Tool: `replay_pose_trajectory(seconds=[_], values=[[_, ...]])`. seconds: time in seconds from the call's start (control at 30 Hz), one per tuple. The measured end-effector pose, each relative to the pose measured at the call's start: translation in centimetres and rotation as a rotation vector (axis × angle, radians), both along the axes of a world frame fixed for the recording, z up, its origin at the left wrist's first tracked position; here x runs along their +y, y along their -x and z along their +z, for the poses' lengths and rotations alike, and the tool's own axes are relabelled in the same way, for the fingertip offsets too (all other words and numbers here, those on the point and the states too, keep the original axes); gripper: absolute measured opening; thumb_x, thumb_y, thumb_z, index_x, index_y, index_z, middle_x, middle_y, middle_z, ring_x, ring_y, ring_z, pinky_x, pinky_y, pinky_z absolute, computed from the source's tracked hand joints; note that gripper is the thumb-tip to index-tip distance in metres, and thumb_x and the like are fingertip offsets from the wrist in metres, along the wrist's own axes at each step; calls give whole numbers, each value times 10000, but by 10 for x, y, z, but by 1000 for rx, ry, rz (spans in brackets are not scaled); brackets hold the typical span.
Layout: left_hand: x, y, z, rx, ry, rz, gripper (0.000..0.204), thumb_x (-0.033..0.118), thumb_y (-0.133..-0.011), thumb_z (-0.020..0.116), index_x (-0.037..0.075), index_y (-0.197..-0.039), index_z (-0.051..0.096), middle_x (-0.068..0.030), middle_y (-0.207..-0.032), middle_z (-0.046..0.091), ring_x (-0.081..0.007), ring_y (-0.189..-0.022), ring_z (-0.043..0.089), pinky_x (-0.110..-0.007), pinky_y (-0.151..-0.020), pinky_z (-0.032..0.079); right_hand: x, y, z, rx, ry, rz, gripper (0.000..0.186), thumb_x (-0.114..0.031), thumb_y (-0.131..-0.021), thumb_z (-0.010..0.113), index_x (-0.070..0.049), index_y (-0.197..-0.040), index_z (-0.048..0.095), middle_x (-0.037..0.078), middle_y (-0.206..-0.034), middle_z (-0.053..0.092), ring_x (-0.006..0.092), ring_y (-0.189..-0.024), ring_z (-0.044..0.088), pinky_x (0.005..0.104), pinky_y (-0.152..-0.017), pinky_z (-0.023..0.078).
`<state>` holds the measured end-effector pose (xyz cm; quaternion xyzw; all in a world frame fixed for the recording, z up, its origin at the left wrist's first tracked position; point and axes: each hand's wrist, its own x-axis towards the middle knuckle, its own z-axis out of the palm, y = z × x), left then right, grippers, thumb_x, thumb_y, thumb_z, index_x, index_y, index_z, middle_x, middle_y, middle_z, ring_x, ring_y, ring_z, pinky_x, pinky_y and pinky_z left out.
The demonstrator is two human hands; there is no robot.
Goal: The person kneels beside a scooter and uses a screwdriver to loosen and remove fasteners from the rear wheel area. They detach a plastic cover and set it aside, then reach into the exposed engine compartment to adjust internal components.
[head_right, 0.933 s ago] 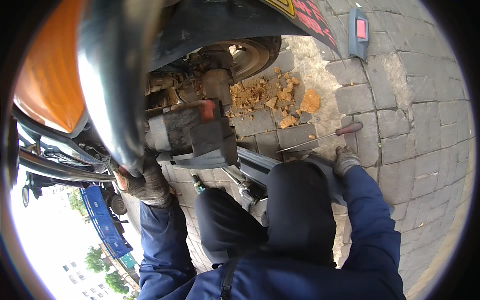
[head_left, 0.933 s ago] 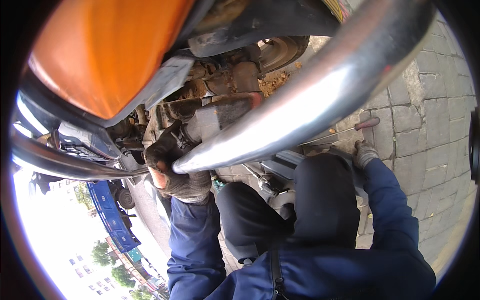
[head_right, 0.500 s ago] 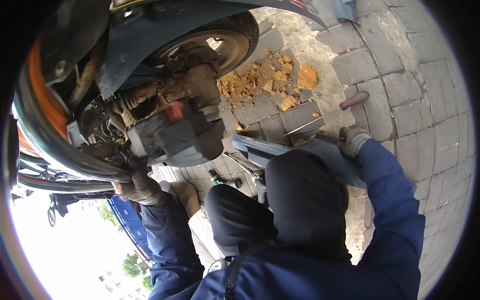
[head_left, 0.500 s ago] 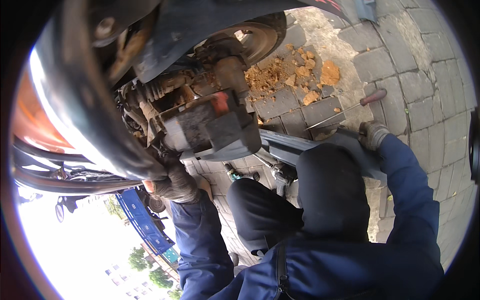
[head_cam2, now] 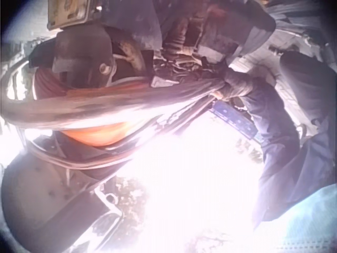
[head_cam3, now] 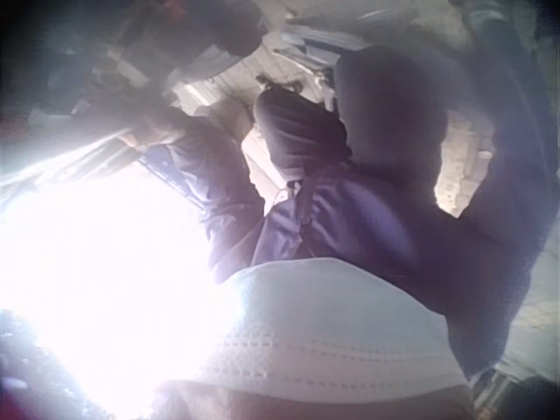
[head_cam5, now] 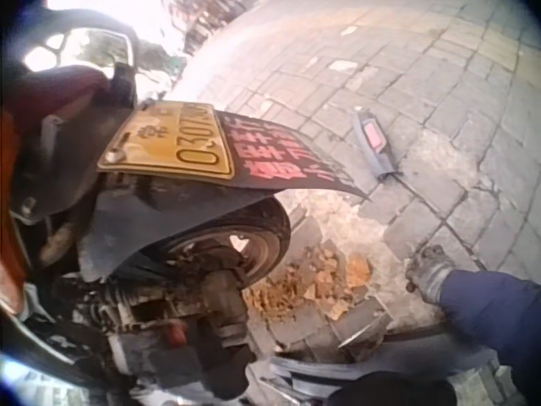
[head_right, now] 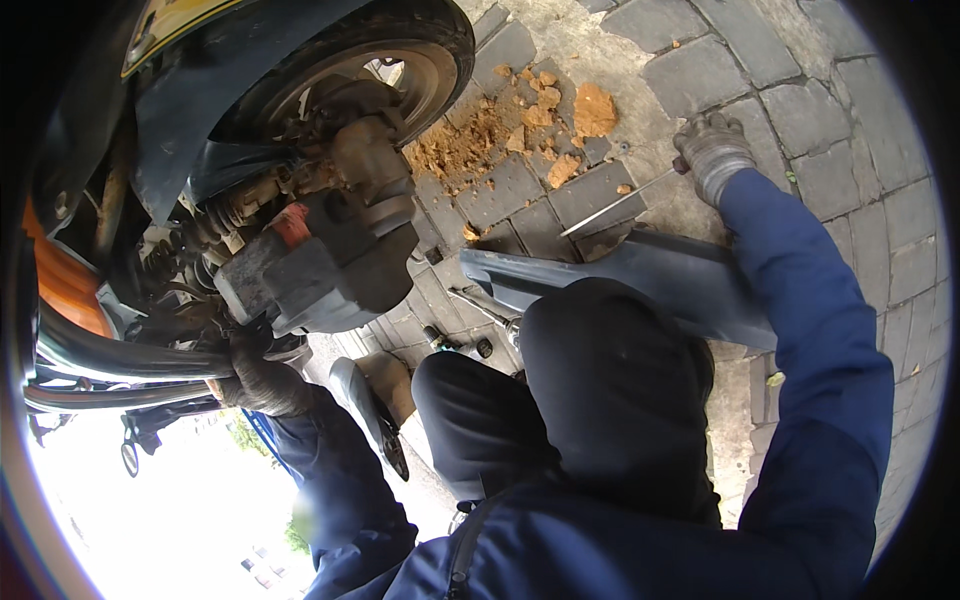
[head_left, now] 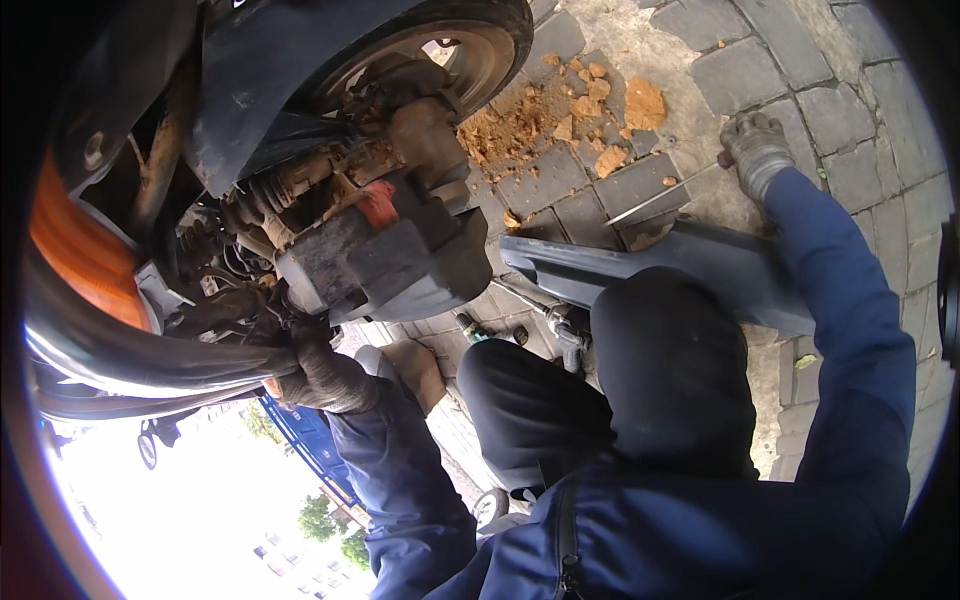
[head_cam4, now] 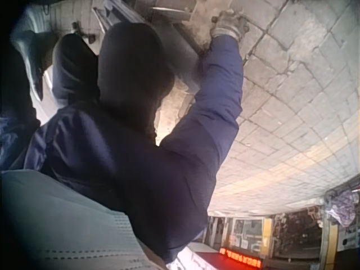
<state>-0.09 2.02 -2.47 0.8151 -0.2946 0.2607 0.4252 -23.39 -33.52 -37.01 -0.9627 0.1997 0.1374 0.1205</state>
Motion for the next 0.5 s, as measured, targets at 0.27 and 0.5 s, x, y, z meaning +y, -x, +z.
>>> replay_pose_trajectory(seconds=[0.27, 0.5], values=[[7, -1, 1, -61, -62, 55, 485, 19, -837, 629, -81, -1301, 534, -253, -1163, 645, -299, -865, 719, -354, -687, 648, -5, 26, 79, -242, -748, -63, 196, -68, -799, 707, -42, -991, 670, 144, -883, 682, 317, -860, 679, 425, -792, 529], [3, 0, -2, 20, 36, 123, 489, 21, -827, 654, -74, -1295, 547, -227, -1163, 648, -273, -868, 709, -345, -691, 636, 57, -51, 134, -566, -793, 87, 197, -153, -894, 656, -79, -1074, 689, 179, -859, 696, 354, -799, 690, 469, -755, 546]])
